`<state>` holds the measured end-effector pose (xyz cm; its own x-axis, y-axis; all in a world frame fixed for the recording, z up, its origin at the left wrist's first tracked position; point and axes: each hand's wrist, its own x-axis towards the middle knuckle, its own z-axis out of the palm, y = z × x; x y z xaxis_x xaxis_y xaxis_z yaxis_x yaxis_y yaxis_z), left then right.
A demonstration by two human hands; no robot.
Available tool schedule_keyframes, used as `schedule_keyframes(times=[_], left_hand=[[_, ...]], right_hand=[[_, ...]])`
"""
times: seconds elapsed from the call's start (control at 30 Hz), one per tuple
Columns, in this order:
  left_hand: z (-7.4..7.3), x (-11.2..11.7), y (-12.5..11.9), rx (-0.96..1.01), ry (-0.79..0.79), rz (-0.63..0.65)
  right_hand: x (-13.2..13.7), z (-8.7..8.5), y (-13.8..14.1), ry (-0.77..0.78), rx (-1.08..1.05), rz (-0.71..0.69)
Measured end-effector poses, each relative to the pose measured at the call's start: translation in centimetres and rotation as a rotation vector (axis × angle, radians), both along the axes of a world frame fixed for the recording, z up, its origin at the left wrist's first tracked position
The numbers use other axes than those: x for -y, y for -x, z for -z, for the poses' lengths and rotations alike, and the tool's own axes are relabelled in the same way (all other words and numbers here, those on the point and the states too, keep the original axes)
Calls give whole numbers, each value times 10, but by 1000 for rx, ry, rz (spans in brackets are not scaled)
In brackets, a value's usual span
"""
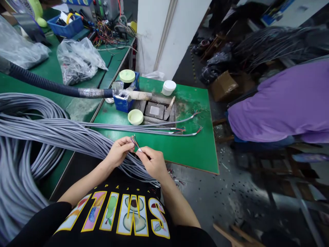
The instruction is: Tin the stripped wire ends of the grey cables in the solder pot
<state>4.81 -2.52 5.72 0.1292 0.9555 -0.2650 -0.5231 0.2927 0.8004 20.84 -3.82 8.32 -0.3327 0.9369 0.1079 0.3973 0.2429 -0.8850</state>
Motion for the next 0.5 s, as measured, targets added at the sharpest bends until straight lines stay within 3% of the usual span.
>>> schedule_keyframes(times=[0.27, 0.5], left_hand=[[5, -3, 6, 110, 2, 169], [8, -4, 6, 140, -87, 210]], right_hand=[[3, -2, 2, -115, 67, -115], [3, -5, 3, -138, 53, -200]])
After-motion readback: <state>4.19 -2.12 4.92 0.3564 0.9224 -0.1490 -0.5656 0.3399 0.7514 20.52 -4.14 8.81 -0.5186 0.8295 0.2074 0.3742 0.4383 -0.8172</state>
